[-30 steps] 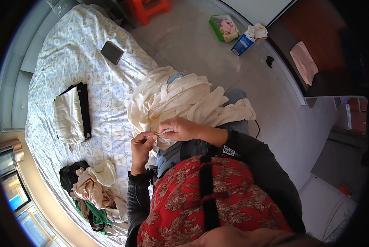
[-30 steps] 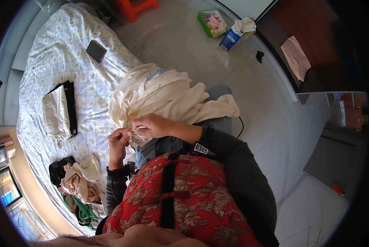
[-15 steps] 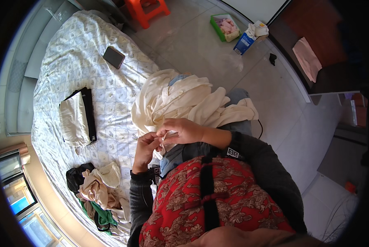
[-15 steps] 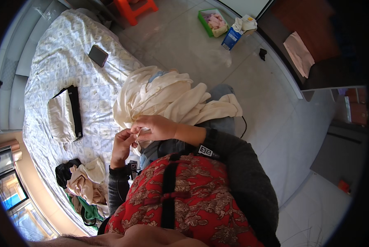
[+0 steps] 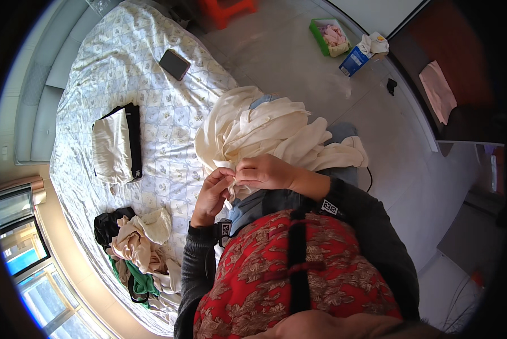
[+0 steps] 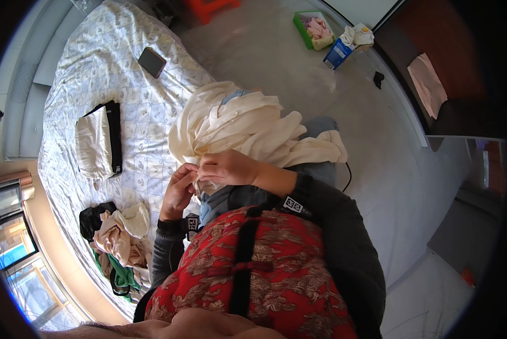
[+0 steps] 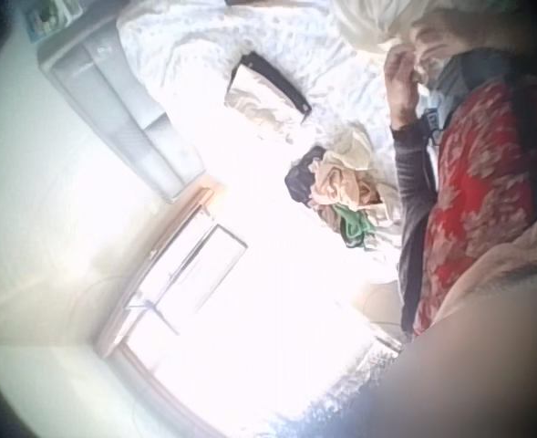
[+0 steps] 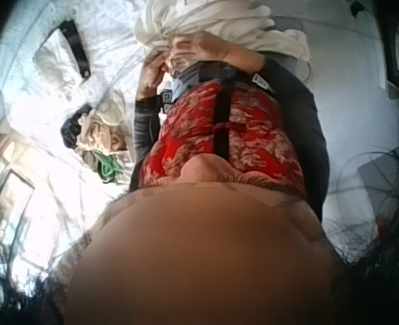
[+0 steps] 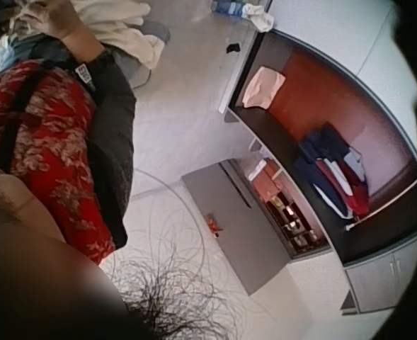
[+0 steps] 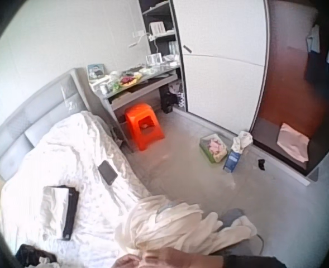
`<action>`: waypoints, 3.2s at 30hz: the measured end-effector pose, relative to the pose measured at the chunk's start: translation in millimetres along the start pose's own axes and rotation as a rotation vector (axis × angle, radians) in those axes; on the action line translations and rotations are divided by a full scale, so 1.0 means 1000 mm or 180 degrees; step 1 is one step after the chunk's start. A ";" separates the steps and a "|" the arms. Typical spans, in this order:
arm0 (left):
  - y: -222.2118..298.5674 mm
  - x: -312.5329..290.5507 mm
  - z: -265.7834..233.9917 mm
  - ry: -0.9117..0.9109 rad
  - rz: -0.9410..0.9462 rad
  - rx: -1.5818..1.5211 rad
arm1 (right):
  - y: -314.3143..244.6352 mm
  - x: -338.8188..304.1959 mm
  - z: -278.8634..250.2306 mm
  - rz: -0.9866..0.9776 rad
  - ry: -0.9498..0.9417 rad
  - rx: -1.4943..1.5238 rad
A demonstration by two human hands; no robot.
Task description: The person folds a white shirt on a bed. They button the shirt, lay it flat, fold the sleeves inward, fold the sides, and then fold the shirt in half.
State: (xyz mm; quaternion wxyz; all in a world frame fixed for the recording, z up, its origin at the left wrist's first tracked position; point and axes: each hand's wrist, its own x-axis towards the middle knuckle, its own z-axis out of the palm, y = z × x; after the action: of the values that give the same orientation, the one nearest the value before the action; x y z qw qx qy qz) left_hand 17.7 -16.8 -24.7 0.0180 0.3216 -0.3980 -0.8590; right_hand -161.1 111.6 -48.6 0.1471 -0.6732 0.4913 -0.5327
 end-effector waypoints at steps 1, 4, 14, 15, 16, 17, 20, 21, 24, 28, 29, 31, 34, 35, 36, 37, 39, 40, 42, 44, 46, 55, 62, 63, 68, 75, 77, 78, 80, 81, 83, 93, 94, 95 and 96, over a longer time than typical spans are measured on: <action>0.000 -0.001 -0.003 -0.0041 -0.0015 -0.0141 | 0.001 -0.002 -0.001 -0.0037 -0.0020 0.0018; 0.005 -0.007 -0.016 -0.0302 0.0265 -0.0653 | 0.003 -0.005 0.000 -0.0070 -0.0327 -0.0128; 0.082 -0.035 -0.127 0.2172 0.2046 0.3189 | 0.018 -0.038 -0.057 0.0765 -0.0663 -0.0474; 0.084 -0.033 -0.124 0.3008 0.1936 0.5354 | 0.021 -0.045 -0.066 0.0744 -0.0597 -0.0577; 0.080 -0.031 -0.113 0.3172 0.2343 0.5893 | 0.026 -0.049 -0.072 0.0918 -0.0308 -0.0676; 0.071 -0.025 -0.095 0.3424 0.2363 0.6356 | 0.033 -0.053 -0.078 0.1093 -0.0020 -0.0780; 0.030 -0.005 -0.020 0.0623 0.1262 0.3402 | 0.043 -0.070 -0.092 0.1709 0.0243 -0.1580; 0.011 -0.001 0.009 0.0110 0.1228 0.3382 | 0.046 -0.075 -0.095 0.2155 0.0128 -0.1946; -0.007 0.013 0.052 -0.0173 0.1999 0.4475 | 0.039 -0.097 -0.094 0.2929 -0.0344 -0.0822; 0.020 -0.004 0.028 -0.0896 0.1429 0.3635 | 0.022 -0.123 -0.090 0.2096 -0.0893 -0.1196; 0.027 -0.013 0.017 -0.0869 0.1284 0.3332 | 0.016 -0.127 -0.092 0.2066 -0.0991 -0.1089; 0.043 -0.025 -0.004 -0.0788 0.1199 0.3188 | 0.004 -0.128 -0.095 0.2371 -0.1492 -0.0854; 0.051 -0.035 -0.017 -0.0434 0.0894 0.4179 | -0.005 -0.119 -0.107 0.2587 -0.0380 -0.0049; 0.051 -0.036 -0.016 -0.0442 0.1054 0.4626 | -0.005 -0.113 -0.106 0.2551 0.0103 0.0220; 0.050 -0.037 -0.012 -0.0404 0.1191 0.5079 | -0.001 -0.105 -0.106 0.2486 0.0655 0.0110; 0.049 -0.036 -0.006 -0.0364 0.1335 0.5534 | 0.006 -0.098 -0.104 0.2247 0.0730 -0.0409; 0.049 -0.032 0.009 -0.0425 0.1400 0.5616 | 0.022 -0.086 -0.100 0.1565 0.0860 -0.1333; 0.045 -0.023 0.019 -0.0435 0.1449 0.5454 | 0.027 -0.084 -0.096 0.1337 0.0749 -0.1351; 0.030 -0.001 0.043 -0.0442 0.1549 0.4971 | 0.028 -0.087 -0.087 0.1942 0.0039 -0.1138; 0.005 0.024 0.070 -0.0340 0.1837 0.4438 | 0.021 -0.096 -0.079 0.2404 -0.0325 -0.0839; -0.013 0.049 0.084 -0.0176 0.2059 0.4318 | 0.013 -0.106 -0.077 0.2418 -0.0407 -0.0796; -0.036 0.073 0.084 -0.0585 0.1824 0.4231 | -0.003 -0.101 -0.096 0.2334 -0.0201 -0.0300; -0.015 0.089 0.073 -0.0027 0.2146 0.3747 | 0.015 -0.081 -0.097 0.0939 -0.0515 -0.0846; -0.012 0.098 0.070 0.0171 0.2256 0.3650 | 0.015 -0.081 -0.098 0.0902 -0.0504 -0.0819; -0.011 0.129 0.058 -0.0175 0.2361 0.4285 | 0.000 -0.079 -0.093 0.1128 -0.0372 -0.0723; 0.002 0.112 0.080 -0.0244 0.1643 0.3751 | -0.026 -0.051 -0.092 0.1293 0.0000 -0.0712; -0.001 0.095 0.093 -0.0350 0.1691 0.3111 | -0.036 -0.047 -0.093 0.1415 0.0000 -0.0506; -0.003 0.089 0.099 -0.0424 0.1678 0.2901 | -0.039 -0.046 -0.093 0.1470 0.0018 -0.0394; -0.001 0.083 0.104 -0.0399 0.1070 0.2222 | -0.045 -0.046 -0.094 0.1220 0.0363 -0.0549; -0.002 0.081 0.107 -0.0437 0.0854 0.1816 | -0.047 -0.046 -0.095 0.1119 0.0496 -0.0593; -0.005 0.079 0.109 -0.0247 0.0869 0.1858 | -0.047 -0.049 -0.096 0.1098 0.0586 -0.0640; -0.017 0.070 0.110 -0.0231 0.1171 0.1749 | -0.043 -0.068 -0.090 0.2726 0.0034 0.0542; -0.018 0.070 0.109 -0.0291 0.1003 0.1657 | -0.043 -0.070 -0.091 0.2433 0.0081 0.0263; -0.019 0.071 0.109 -0.0353 0.0992 0.1635 | -0.044 -0.071 -0.092 0.2242 0.0138 -0.0046; -0.021 0.071 0.108 -0.0417 0.0984 0.1610 | -0.045 -0.072 -0.093 0.2045 0.0192 -0.0359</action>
State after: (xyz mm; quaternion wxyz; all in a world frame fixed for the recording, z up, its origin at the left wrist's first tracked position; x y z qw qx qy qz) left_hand -95.6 49.7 -25.7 0.0422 0.1955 -0.6438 -0.7386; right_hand -214.4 222.1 -21.1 0.2556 -0.4748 0.7114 -0.4507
